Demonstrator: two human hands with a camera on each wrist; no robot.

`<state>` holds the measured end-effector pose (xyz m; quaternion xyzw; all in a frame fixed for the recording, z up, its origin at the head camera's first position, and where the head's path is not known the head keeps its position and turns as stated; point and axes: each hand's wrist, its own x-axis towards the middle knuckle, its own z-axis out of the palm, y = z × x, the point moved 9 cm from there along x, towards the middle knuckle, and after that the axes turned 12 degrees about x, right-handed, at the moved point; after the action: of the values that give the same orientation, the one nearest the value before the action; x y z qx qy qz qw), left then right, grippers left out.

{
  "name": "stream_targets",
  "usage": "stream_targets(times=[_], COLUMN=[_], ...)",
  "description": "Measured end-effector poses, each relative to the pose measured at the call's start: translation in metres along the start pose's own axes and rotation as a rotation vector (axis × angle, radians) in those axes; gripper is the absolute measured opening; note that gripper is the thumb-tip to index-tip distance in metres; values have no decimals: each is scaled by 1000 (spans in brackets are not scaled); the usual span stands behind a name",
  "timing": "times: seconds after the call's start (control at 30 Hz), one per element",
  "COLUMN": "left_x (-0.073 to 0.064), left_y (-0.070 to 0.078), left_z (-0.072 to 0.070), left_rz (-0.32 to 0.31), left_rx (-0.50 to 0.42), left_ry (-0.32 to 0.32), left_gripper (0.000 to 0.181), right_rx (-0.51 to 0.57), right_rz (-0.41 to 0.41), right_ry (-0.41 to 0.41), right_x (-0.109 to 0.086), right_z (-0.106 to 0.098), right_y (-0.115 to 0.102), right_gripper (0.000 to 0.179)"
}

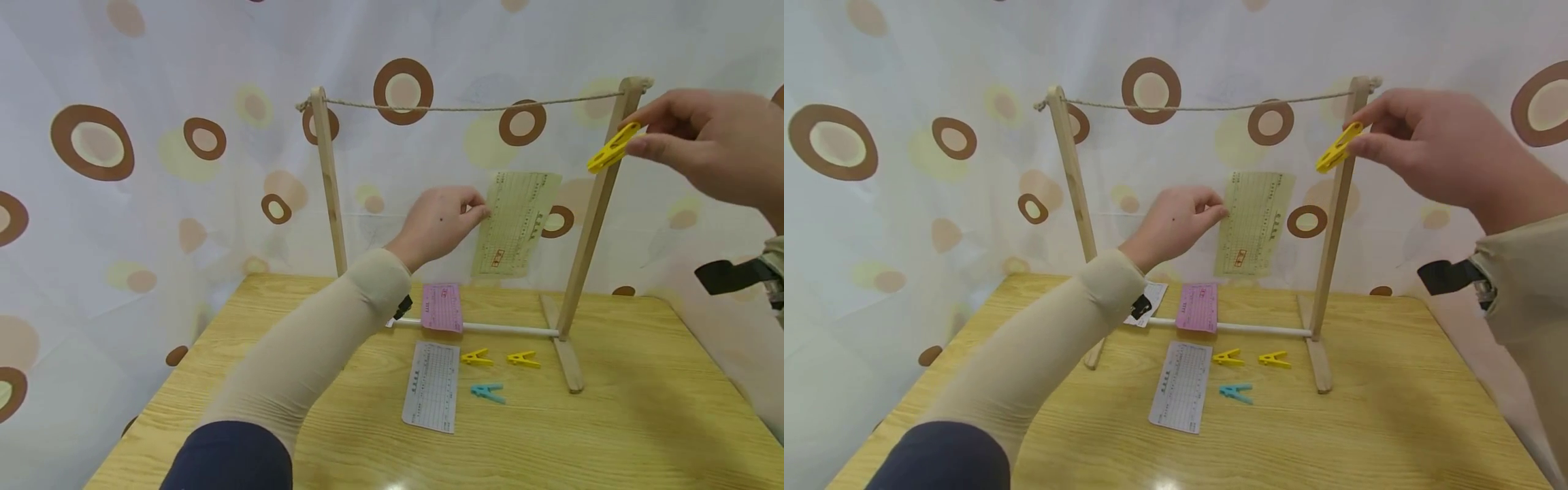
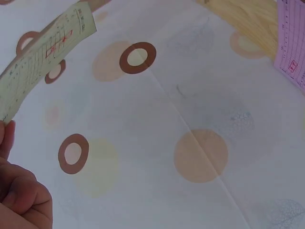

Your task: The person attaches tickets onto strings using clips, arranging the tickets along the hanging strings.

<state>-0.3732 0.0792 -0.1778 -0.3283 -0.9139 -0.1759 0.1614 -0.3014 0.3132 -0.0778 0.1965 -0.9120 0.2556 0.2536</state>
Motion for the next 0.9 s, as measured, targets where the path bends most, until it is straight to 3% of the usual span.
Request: stream_targets(times=[0.23,0.33,0.57,0.7,0.9], left_x=[22,31,46,54,60], left_y=[16,19,31,37,41], left_z=[0,-1,-2,-4,-9], left_rz=[3,-14,-34,-56,-74], left_rx=[14,22,47,45,30], left_ry=[19,20,2,-4,-5], left_gripper=[21,20,20,21,22], right_rx=[-1,-13,-76,-102,-140], right_rz=[-82,-65,-127,-82,49], right_ry=[15,-5,-40,-95,-191], right_x=[38,54,82,89,86], right_z=[-31,-33,-27,-22,-10], right_y=[-15,-21,-32,-29,-22], right_gripper=[25,24,22,22,25])
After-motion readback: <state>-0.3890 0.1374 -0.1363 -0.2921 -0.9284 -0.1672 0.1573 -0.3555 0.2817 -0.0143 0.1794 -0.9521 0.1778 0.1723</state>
